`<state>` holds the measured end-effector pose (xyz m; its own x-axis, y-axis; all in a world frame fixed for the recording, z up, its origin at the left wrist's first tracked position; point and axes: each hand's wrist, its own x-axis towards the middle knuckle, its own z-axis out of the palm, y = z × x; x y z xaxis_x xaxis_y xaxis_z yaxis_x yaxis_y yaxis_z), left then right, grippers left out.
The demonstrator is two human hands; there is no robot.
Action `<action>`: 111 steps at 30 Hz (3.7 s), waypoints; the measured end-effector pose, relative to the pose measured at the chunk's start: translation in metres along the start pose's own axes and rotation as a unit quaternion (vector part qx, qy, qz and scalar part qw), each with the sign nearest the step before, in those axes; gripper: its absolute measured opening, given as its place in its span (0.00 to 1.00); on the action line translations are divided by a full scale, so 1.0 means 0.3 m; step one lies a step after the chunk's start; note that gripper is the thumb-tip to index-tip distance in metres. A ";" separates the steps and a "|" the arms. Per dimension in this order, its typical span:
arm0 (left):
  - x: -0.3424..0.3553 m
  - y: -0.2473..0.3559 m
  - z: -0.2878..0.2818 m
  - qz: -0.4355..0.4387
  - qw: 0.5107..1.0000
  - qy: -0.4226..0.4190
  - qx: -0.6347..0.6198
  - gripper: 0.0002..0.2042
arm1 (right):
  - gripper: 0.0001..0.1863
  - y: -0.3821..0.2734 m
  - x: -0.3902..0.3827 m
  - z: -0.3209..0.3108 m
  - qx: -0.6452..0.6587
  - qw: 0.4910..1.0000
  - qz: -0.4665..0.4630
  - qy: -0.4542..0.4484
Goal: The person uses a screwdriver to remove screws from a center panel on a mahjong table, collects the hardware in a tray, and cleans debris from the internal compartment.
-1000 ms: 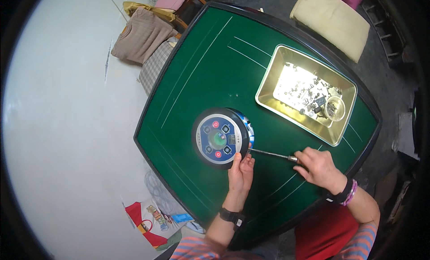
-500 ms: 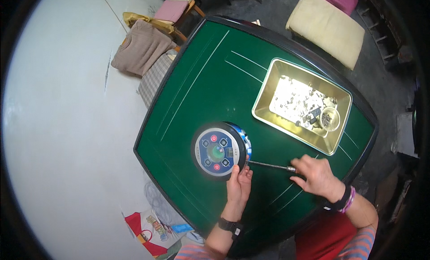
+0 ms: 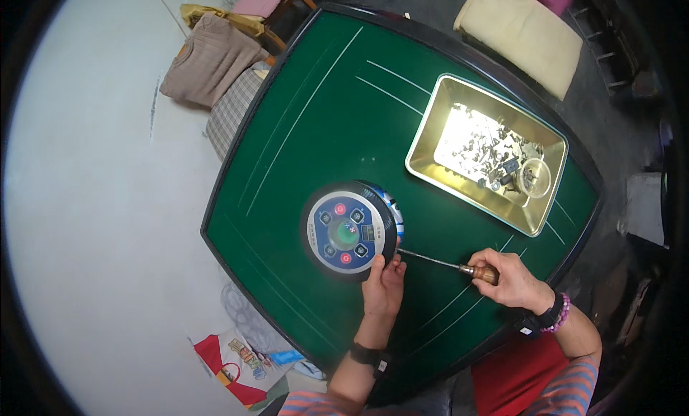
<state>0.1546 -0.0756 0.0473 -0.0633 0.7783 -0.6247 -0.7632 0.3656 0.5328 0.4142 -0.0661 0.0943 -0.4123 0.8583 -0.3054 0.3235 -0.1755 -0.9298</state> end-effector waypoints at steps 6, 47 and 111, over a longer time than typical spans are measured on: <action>-0.001 0.004 -0.001 0.001 1.000 -0.009 0.001 0.20 | 0.17 -0.019 -0.018 0.043 -0.306 0.930 -0.181 0.096; 0.013 -0.009 0.005 0.015 1.000 -0.018 -0.011 0.22 | 0.15 0.052 0.114 -0.091 0.314 0.872 0.290 -0.240; -0.024 0.097 -0.019 0.479 0.244 -0.061 0.841 0.24 | 0.18 0.301 -0.454 0.458 0.013 0.980 -0.028 0.195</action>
<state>0.1292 -0.0735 0.0639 0.4027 0.8903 0.2127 0.9146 -0.4007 -0.0544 0.3825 -0.2652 0.0237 -0.0695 0.9852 -0.1570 0.2855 -0.1311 -0.9494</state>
